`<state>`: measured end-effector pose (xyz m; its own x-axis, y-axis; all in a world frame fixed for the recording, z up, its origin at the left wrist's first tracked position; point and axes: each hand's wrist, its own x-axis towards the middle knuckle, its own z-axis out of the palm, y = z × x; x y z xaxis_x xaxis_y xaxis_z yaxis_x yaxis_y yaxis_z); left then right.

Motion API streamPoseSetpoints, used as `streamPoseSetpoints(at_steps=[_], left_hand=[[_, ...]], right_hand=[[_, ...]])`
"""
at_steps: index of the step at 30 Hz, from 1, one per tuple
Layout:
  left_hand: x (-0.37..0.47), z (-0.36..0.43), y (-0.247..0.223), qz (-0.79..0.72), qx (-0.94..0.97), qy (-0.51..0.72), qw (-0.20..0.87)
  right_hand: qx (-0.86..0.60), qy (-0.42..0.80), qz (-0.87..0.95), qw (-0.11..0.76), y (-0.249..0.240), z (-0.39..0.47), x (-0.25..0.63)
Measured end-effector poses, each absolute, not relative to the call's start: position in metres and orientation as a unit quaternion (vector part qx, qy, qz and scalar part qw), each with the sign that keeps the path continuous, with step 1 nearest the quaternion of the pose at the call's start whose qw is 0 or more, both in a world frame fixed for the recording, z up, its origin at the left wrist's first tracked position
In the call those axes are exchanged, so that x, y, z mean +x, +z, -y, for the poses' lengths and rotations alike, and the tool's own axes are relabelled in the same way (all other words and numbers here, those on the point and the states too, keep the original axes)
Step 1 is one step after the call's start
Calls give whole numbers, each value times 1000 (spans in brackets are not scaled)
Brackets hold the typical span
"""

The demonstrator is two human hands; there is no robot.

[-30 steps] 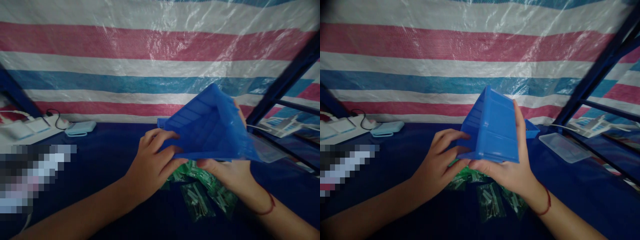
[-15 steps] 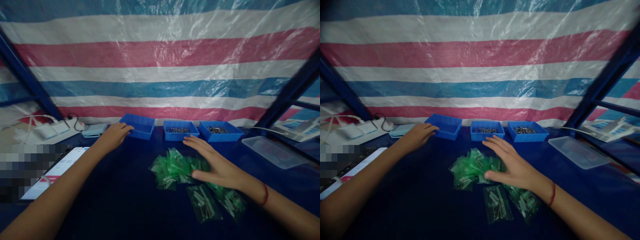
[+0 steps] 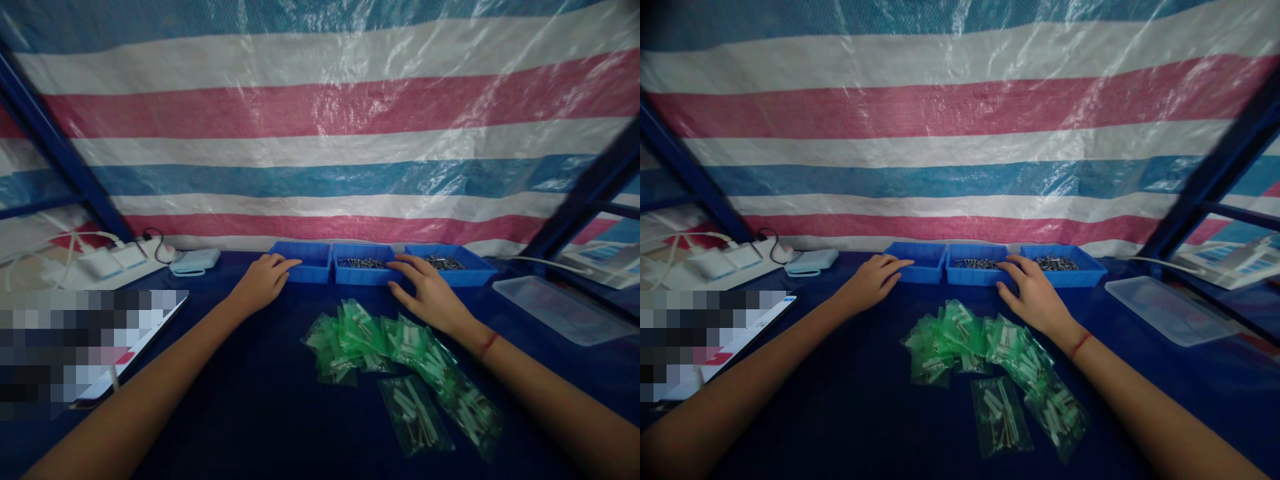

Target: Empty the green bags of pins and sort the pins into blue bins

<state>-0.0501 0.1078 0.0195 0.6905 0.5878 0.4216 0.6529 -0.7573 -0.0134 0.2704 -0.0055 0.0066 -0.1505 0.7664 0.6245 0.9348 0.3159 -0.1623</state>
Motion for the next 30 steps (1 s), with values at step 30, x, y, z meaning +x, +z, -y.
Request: streamPoseSetpoints(at_steps=[30], left_hand=[[-4,18,12,226,-927,-189,-232]], right_hand=[[-494,134,835,201,4,93,241]])
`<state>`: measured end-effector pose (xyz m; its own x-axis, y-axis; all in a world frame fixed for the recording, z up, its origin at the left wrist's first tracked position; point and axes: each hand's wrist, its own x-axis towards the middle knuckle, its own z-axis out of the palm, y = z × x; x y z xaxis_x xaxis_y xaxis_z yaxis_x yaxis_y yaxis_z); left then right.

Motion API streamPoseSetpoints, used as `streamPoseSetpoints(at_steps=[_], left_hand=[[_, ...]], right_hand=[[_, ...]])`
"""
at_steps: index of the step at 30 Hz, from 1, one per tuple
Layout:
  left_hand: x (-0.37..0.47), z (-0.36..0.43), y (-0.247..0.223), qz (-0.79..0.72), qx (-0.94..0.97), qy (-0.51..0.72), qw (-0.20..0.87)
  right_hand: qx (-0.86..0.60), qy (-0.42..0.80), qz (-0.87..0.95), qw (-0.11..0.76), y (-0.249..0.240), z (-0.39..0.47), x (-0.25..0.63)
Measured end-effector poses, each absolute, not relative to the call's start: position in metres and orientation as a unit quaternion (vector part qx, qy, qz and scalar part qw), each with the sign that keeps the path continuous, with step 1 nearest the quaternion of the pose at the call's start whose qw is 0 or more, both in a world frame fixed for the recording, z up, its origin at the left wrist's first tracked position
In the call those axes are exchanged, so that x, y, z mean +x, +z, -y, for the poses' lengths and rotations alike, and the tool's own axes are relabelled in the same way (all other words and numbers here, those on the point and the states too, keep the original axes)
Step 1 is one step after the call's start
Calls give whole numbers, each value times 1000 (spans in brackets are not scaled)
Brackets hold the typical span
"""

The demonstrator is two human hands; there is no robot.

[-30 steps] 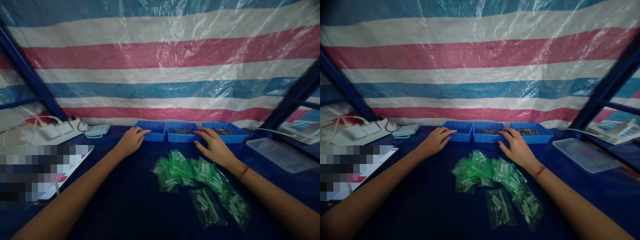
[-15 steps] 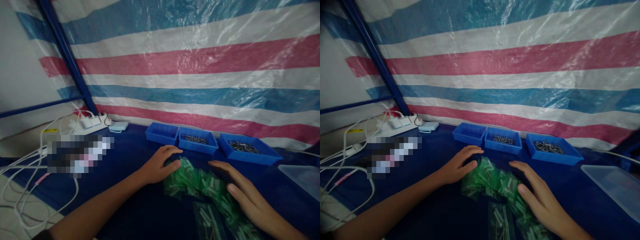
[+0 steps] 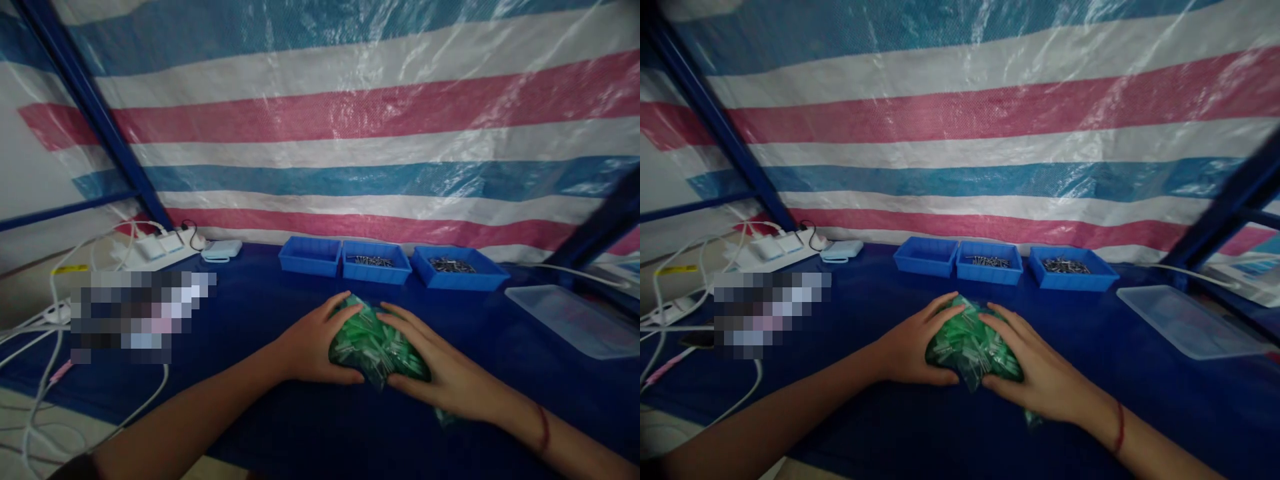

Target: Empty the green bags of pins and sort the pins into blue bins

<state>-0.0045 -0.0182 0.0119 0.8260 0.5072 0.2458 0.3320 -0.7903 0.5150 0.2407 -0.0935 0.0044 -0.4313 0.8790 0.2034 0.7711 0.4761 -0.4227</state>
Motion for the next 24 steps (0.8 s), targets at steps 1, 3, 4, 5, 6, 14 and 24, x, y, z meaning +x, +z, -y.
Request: streamPoseSetpoints(at_steps=[1,3,4,5,6,14,24], left_hand=[[-3,20,11,-234,923,200,229],[1,24,11,-244,915,228,225],[3,25,12,-248,911,244,223],[4,27,12,-253,906,260,220],[6,28,13,-257,901,276,217],[7,24,13,-270,867,344,238],[5,16,10,-266,862,315,293]], right_hand=[[-495,122,830,224,4,91,237],[-487,104,824,269,6,85,229],[-482,100,820,292,7,82,226],[-478,99,814,315,8,79,224],[-478,98,805,336,10,76,223],[-515,91,723,451,11,56,215],[-547,144,694,446,-2,60,215]])
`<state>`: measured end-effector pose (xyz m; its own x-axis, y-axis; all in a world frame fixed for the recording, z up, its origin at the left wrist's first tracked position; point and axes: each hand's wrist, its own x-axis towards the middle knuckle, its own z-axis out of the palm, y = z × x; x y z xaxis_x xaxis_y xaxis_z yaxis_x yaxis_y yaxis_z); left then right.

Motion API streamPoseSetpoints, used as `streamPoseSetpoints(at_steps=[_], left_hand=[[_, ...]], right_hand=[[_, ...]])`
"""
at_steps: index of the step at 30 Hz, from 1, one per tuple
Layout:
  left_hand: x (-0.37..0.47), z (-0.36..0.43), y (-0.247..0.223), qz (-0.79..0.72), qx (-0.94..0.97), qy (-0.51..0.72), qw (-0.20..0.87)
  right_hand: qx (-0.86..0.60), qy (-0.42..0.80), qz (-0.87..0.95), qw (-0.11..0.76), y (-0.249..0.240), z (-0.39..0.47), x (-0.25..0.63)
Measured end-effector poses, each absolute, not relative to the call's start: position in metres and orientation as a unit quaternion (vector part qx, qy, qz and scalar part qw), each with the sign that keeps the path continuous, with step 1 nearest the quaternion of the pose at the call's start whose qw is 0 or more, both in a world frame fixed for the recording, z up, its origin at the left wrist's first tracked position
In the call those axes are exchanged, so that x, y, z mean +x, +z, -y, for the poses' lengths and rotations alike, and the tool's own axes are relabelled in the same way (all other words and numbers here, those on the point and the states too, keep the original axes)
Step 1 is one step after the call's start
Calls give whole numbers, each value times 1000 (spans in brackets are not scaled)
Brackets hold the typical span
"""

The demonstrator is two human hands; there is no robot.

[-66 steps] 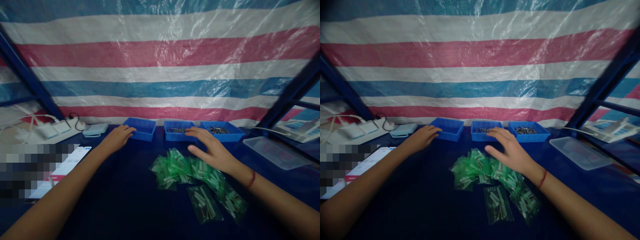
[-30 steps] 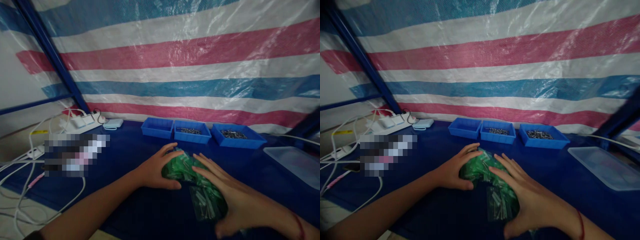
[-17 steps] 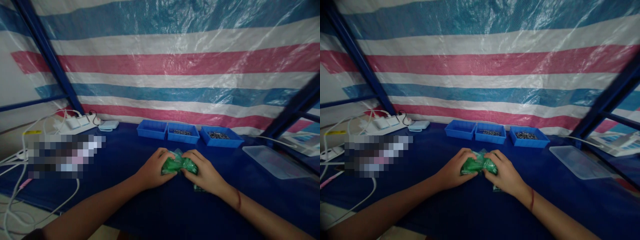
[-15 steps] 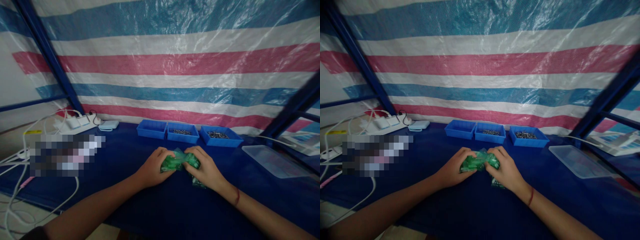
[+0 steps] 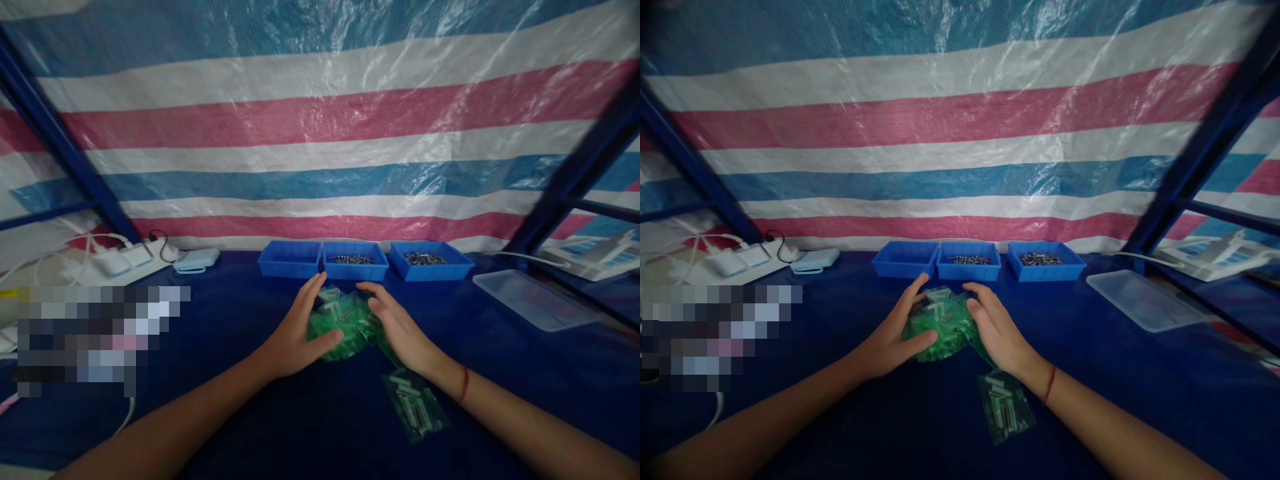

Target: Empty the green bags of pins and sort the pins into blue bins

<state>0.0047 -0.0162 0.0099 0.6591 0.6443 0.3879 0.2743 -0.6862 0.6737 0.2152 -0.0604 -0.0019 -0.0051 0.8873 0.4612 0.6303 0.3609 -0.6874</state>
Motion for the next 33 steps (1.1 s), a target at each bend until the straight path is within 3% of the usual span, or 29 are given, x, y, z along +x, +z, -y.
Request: streamPoseSetpoints(at_steps=[4,13,23,33], left_hand=[[10,16,10,-233,894,273,268],[10,17,9,-308,850,343,255],[12,21,5,-346,872,299,174],[10,26,11,-313,896,293,113]], right_hand=[[-537,121,712,436,0,59,209],[-570,52,627,529,-3,54,214],[-635,-4,613,470,7,41,231],[-678,-46,648,344,8,9,261]])
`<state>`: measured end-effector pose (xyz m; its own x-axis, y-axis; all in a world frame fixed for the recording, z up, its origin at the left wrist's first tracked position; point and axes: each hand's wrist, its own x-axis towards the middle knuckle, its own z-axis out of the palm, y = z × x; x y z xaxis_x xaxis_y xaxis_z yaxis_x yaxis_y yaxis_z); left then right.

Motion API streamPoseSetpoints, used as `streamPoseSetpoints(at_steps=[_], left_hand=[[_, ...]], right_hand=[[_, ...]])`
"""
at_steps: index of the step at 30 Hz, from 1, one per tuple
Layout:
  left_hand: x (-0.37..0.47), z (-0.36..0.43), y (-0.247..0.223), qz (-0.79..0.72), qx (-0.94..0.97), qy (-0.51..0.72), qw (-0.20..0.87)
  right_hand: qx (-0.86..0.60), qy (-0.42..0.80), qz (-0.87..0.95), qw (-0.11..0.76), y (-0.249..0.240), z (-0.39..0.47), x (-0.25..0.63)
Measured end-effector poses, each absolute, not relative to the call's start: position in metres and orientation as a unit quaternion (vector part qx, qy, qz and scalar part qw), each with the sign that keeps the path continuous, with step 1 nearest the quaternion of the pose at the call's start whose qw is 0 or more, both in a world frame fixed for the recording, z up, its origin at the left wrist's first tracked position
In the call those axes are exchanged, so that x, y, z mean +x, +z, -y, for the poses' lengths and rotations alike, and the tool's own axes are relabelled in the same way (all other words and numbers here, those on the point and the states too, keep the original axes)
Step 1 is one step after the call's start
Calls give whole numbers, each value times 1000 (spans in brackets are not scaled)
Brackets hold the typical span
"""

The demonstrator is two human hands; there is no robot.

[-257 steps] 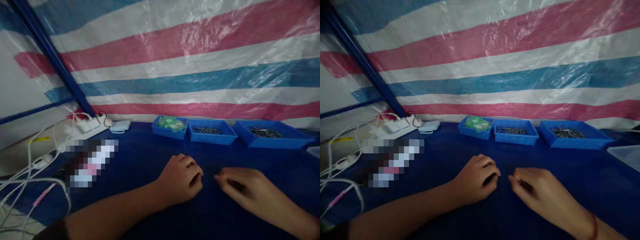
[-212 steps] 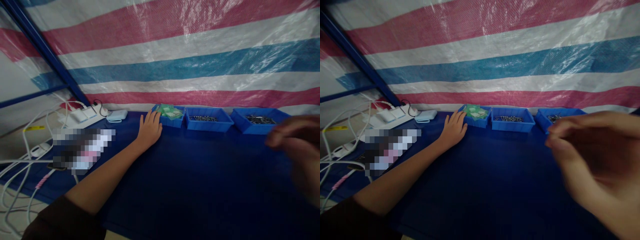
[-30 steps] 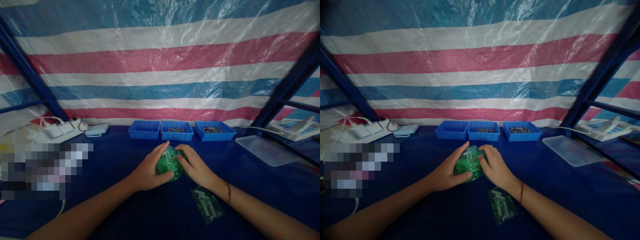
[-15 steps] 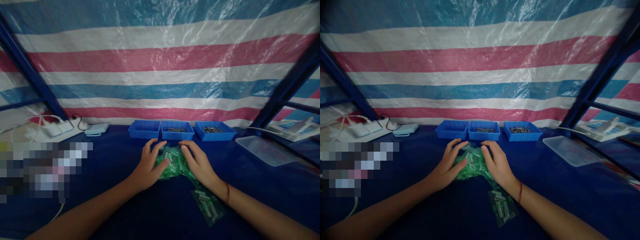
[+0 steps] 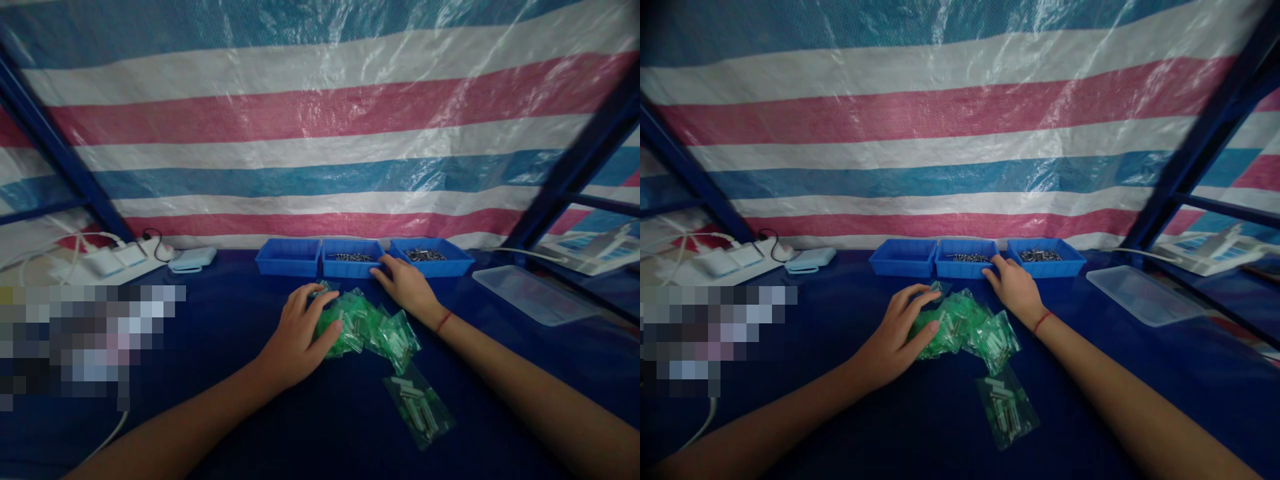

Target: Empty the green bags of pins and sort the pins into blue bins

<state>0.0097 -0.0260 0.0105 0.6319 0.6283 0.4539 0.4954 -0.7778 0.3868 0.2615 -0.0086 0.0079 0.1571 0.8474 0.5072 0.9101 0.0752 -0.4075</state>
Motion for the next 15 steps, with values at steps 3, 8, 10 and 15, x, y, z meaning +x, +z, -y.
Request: streamPoseSetpoints(at_steps=[3,8,10,15], left_hand=[[8,30,20,-283,903,316,65],[2,36,32,-236,929,280,54],[1,35,34,-236,933,268,34],[20,43,34,-108,970,217,-7]], right_hand=[[-668,-45,650,359,11,12,261],[-651,-7,616,443,29,36,266],[-640,35,592,489,36,52,272],[-601,136,517,594,46,102,293]])
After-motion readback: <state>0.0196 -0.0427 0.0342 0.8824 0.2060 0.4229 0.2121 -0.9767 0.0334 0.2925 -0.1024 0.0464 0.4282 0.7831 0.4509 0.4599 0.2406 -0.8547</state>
